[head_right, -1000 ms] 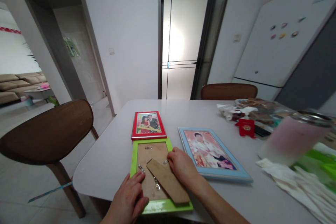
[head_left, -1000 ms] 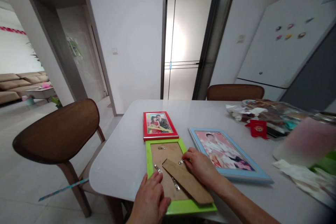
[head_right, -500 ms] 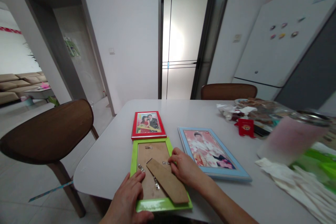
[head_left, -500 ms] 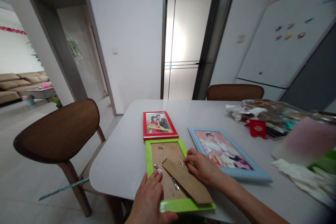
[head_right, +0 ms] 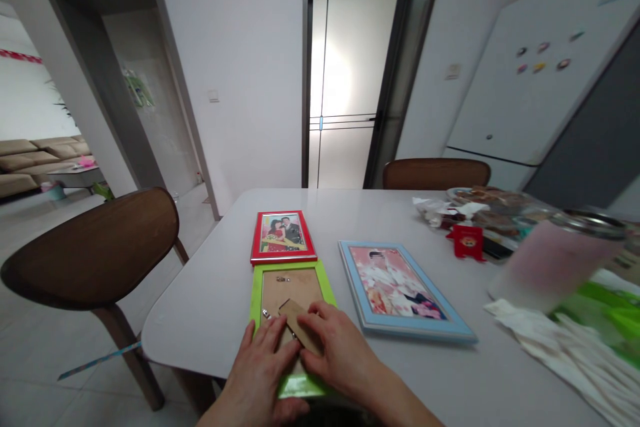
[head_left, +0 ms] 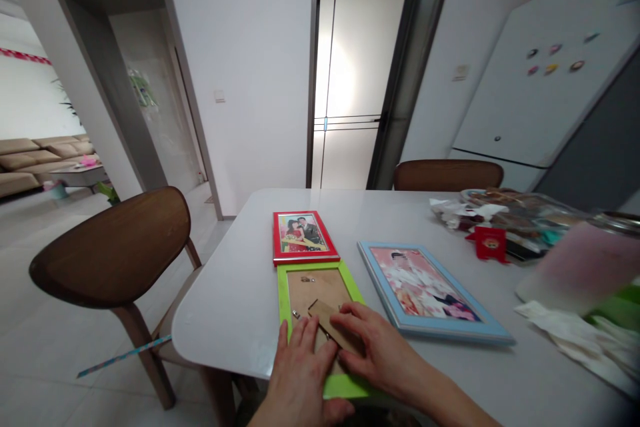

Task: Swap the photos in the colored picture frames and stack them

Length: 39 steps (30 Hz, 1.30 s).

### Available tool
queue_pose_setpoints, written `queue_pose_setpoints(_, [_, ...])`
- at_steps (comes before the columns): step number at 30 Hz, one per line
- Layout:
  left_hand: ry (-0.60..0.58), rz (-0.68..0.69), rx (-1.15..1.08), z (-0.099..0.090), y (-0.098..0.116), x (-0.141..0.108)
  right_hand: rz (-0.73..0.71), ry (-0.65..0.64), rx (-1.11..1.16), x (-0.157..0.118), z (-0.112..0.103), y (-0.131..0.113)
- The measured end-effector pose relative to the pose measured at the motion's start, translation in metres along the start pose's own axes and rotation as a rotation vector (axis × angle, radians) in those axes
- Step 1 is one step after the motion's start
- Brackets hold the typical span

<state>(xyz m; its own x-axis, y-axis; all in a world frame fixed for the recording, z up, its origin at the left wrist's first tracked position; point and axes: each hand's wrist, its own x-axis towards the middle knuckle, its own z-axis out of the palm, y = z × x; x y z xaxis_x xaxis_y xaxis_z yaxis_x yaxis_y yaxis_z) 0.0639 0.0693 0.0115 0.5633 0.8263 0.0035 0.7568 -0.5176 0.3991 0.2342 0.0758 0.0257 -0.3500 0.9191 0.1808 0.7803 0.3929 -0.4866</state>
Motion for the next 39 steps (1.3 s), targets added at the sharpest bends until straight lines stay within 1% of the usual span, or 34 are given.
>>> queue_pose_setpoints(7, [0.025, 0.018, 0.055, 0.002, 0.001, 0.002, 0.039, -0.021, 0.025, 0.000, 0.001, -0.001])
queue_pose_setpoints(11, [0.077, -0.005, 0.034, 0.005, -0.003, -0.002, 0.006, -0.010, 0.013, -0.001, 0.004, -0.002])
queue_pose_setpoints(16, [0.137, -0.002, 0.063, 0.016, -0.016, -0.013, -0.079, -0.027, -0.160, -0.006, 0.007, -0.006])
queue_pose_setpoints(19, [0.169, 0.041, 0.065, 0.023, -0.024, -0.016, -0.128, -0.035, -0.187, -0.010, 0.007, -0.006])
queue_pose_setpoints(23, [0.239, 0.096, 0.029, 0.027, -0.030, -0.016, -0.149, -0.039, -0.153, -0.012, 0.006, -0.003])
queue_pose_setpoints(27, [0.275, 0.117, -0.002, 0.026, -0.030, -0.016, -0.178, -0.068, -0.122, -0.015, 0.003, -0.001])
queue_pose_setpoints(34, [0.231, 0.099, -0.053, 0.014, -0.026, -0.016, -0.210, -0.115, -0.111, -0.019, -0.004, -0.005])
queue_pose_setpoints(39, [0.238, 0.099, -0.071, 0.014, -0.027, -0.017, -0.239, -0.151, -0.112, -0.020, -0.007, -0.005])
